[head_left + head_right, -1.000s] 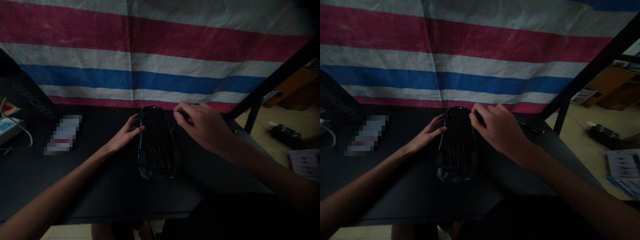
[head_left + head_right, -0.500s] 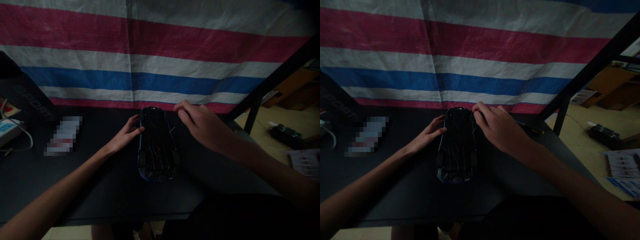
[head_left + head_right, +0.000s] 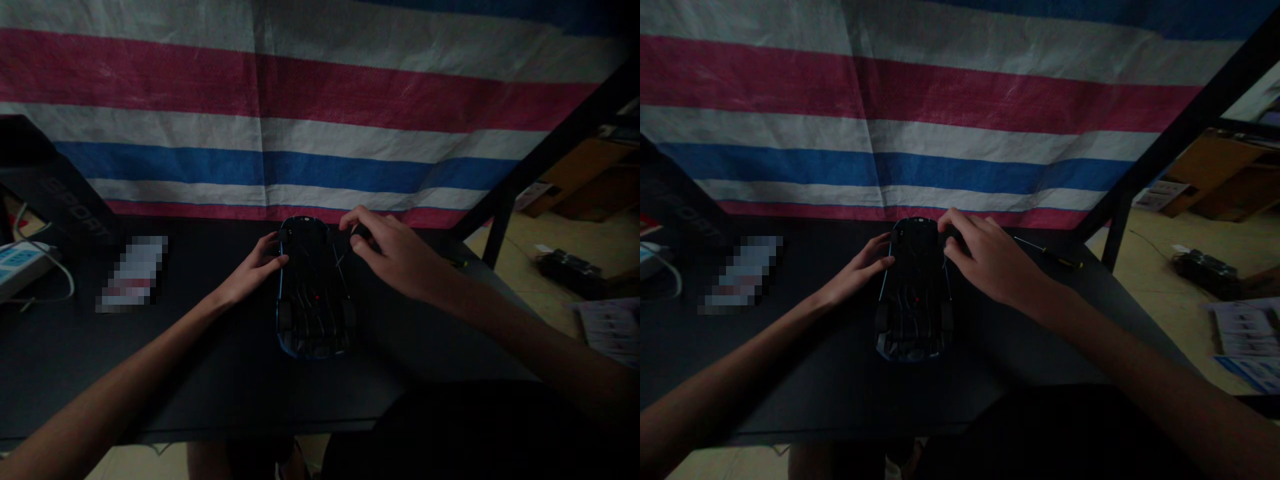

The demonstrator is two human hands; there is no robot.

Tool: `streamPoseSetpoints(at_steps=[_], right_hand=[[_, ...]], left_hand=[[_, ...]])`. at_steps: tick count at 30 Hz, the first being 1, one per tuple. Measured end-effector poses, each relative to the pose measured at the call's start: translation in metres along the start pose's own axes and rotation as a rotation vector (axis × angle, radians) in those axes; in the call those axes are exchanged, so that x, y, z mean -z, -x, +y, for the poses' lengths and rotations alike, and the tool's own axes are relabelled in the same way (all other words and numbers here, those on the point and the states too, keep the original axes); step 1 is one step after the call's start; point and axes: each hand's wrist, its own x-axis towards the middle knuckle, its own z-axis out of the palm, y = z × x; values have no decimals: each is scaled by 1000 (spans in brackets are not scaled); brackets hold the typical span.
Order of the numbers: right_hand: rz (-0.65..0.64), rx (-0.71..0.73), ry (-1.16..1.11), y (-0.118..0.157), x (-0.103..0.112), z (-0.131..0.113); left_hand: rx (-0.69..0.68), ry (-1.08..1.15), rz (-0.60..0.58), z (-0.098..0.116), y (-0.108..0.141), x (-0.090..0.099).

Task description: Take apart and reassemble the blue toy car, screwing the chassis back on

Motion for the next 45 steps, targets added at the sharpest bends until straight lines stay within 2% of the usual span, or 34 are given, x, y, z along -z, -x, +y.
streamPoseSetpoints(at_steps=[7, 13, 23, 31, 38, 45], right_hand=[[17, -63, 313, -6, 6, -6], [15, -131, 426, -6, 6, -9], [-30, -73, 233, -7, 3, 9], [-20, -71, 169, -5, 0, 2], [35, -77, 171, 0, -4, -6], [71, -92, 168, 0, -9, 3]], left_hand=[[8, 48, 1, -2, -1, -1], [-3, 53, -5, -2, -2, -1], [-12, 53, 0, -6, -5, 2], [-25, 64, -2, -10, -7, 5], [-12, 61, 2, -4, -5, 5], [-9, 55, 3, -3, -4, 6]])
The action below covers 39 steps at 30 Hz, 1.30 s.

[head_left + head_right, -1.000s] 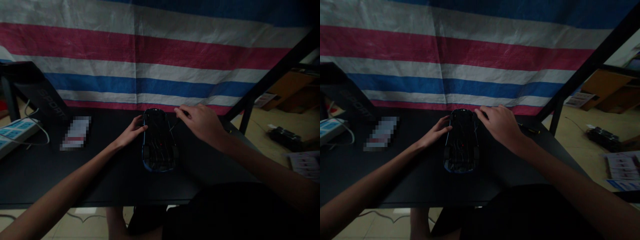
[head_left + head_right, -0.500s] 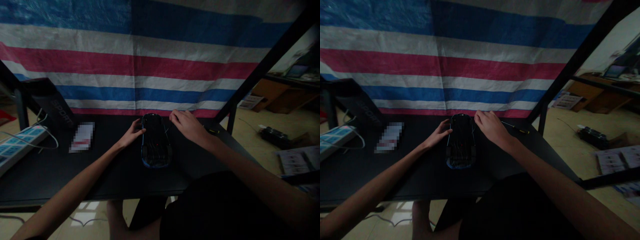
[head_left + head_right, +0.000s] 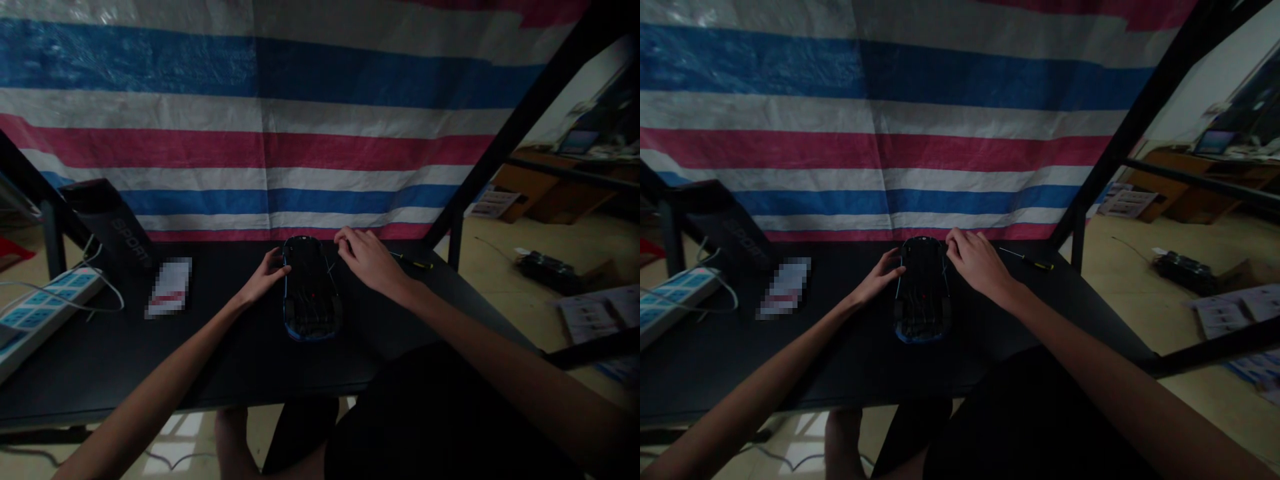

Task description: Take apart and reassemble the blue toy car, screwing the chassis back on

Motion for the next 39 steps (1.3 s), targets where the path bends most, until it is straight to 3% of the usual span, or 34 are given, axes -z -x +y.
streamPoseSetpoints(at_steps=[13, 24, 32, 39], right_hand=[[-17, -29, 39, 4, 8, -8], [-54, -31, -4, 11, 13, 3], [-102, 34, 38, -1, 17, -14], [-105, -77, 56, -7, 19, -22]], left_hand=[[7, 5, 5, -3, -4, 1], [17, -9, -5, 1, -3, 0], [-5, -6, -1, 3, -1, 0], [-23, 20, -6, 1, -3, 0]])
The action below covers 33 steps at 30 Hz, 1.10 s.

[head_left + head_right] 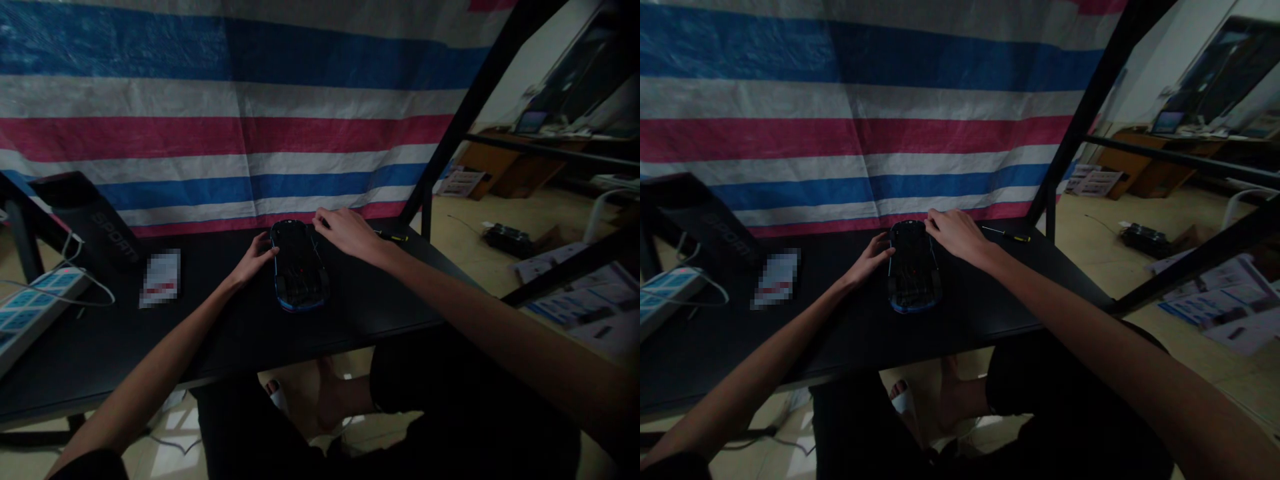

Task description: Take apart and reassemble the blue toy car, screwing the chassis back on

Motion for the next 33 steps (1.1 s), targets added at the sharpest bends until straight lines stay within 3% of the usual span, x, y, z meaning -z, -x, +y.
streamPoseSetpoints(at_steps=[11, 33], right_hand=[[-5, -66, 3, -3, -1, 1], [-62, -8, -45, -20, -5, -7]], left_hand=[[-28, 51, 48, -16, -10, 0], [-31, 69, 48, -19, -9, 4]])
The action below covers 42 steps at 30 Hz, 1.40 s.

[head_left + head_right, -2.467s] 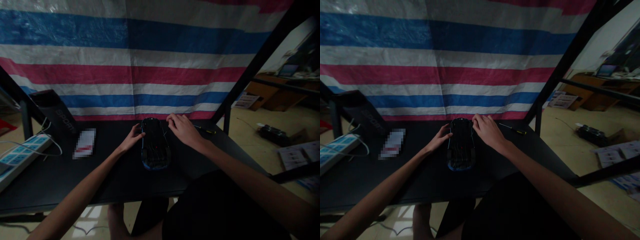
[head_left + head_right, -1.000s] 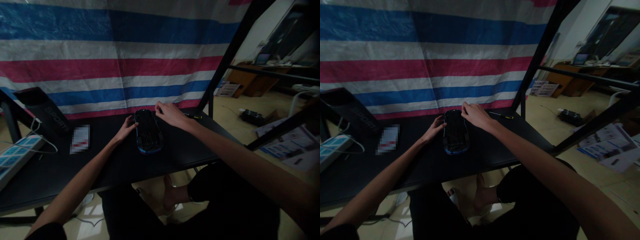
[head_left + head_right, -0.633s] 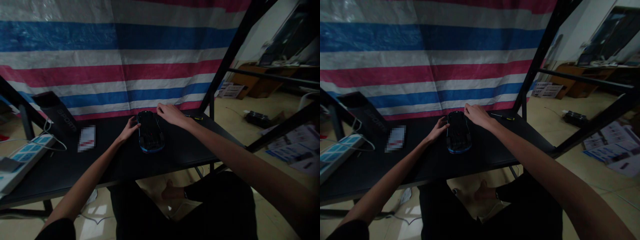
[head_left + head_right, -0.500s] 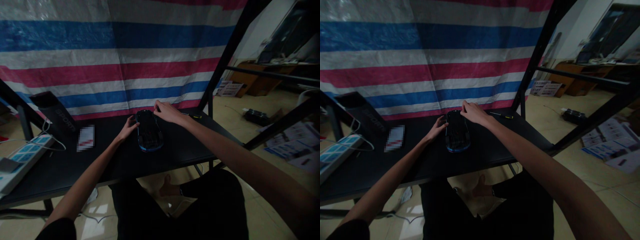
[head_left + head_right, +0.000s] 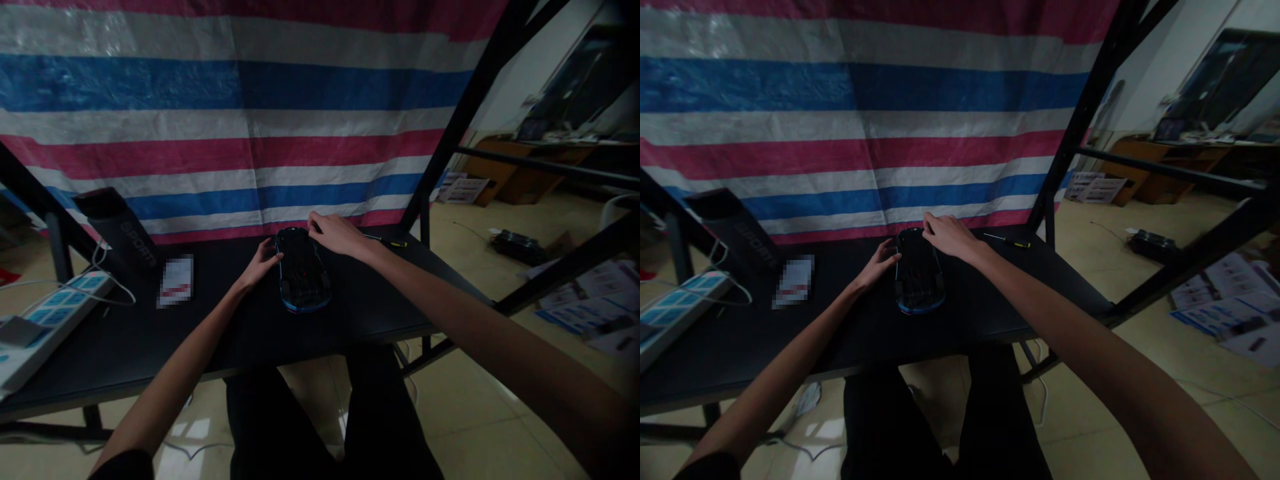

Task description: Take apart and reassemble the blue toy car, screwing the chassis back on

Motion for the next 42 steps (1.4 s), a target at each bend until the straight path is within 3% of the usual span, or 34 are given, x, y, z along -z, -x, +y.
streamPoseSetpoints(at_steps=[7, 21, 38, 42], right_hand=[[3, -41, 19, -3, 1, 6], [63, 20, -81, 8, -4, 14], [353, 31, -266, 15, -37, 30], [290, 89, -359, 14, -33, 37]], left_hand=[[2, -7, -14, 1, 1, 1], [19, -33, -36, 4, 9, 3], [50, -38, -46, 11, 13, -1], [64, -46, -43, 14, 14, -2]])
